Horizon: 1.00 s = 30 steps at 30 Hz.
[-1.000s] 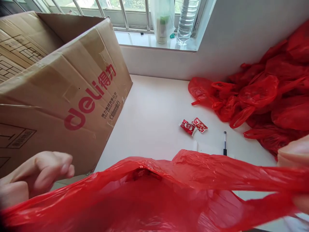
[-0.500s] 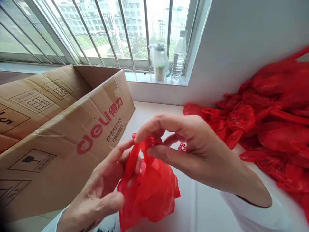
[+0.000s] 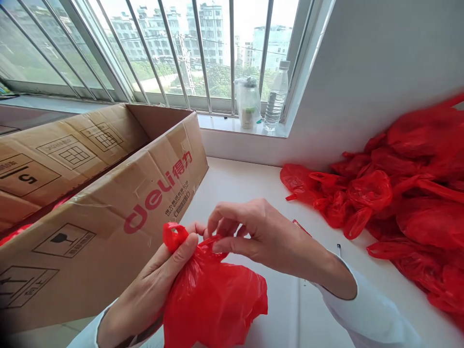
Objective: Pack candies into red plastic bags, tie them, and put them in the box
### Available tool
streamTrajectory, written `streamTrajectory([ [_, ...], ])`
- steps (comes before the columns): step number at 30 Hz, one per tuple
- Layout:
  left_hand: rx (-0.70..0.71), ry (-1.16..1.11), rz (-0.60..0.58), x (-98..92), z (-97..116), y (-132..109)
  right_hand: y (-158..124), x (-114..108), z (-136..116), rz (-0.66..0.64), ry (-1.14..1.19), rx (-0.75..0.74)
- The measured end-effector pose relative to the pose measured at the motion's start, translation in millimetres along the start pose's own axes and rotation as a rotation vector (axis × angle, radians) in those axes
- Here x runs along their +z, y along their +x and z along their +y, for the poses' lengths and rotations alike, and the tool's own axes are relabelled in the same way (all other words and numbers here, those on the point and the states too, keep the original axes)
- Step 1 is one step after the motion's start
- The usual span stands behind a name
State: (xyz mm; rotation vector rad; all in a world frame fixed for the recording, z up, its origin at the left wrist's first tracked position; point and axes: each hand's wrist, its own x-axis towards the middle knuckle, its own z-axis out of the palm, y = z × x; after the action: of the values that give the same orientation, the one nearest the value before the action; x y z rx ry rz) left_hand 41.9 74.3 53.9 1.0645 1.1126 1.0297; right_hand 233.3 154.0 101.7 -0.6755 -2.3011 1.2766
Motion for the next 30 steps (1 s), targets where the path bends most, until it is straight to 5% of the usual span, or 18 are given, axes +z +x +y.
streamTrajectory([
  [7, -0.434, -0.403, -0.375, -0.5, 7.8, 8.4, -0.1, 6.6, 7.0, 0.234, 0.3, 0.007],
  [11, -0.324, -0.481, -0.388, -4.7, 5.1, 11.2, -4.1, 19.8, -17.6, 0.388, 0.149, -0.121],
  [15, -0.155, -0.442, -0.445, -13.7, 10.7, 8.1, -18.0, 30.3, -34.5, 0.061, -0.147, -0.278],
  [19, 0.084, 0.164, -0.568, -16.9, 22.4, -8.4, -19.2, 30.4, -19.5, 0.24, -0.021, -0.188],
  [21, 0.295, 0.622, -0.465, -15.0, 22.6, -18.5, -12.8, 33.0, -3.9, 0.178, 0.118, -0.111],
  [24, 0.603, 1.064, -0.144, -11.3, 13.1, -27.2, -2.5, 44.7, 19.6, -0.039, 0.327, -0.009],
  [27, 0.813, 1.116, 0.142, -10.4, -0.7, -25.2, 2.4, 57.5, 36.8, -0.016, 0.489, 0.106],
  [30, 0.944, 1.004, 0.258, -12.4, -8.9, -19.6, 4.2, 61.7, 42.8, -0.109, 0.532, 0.129],
])
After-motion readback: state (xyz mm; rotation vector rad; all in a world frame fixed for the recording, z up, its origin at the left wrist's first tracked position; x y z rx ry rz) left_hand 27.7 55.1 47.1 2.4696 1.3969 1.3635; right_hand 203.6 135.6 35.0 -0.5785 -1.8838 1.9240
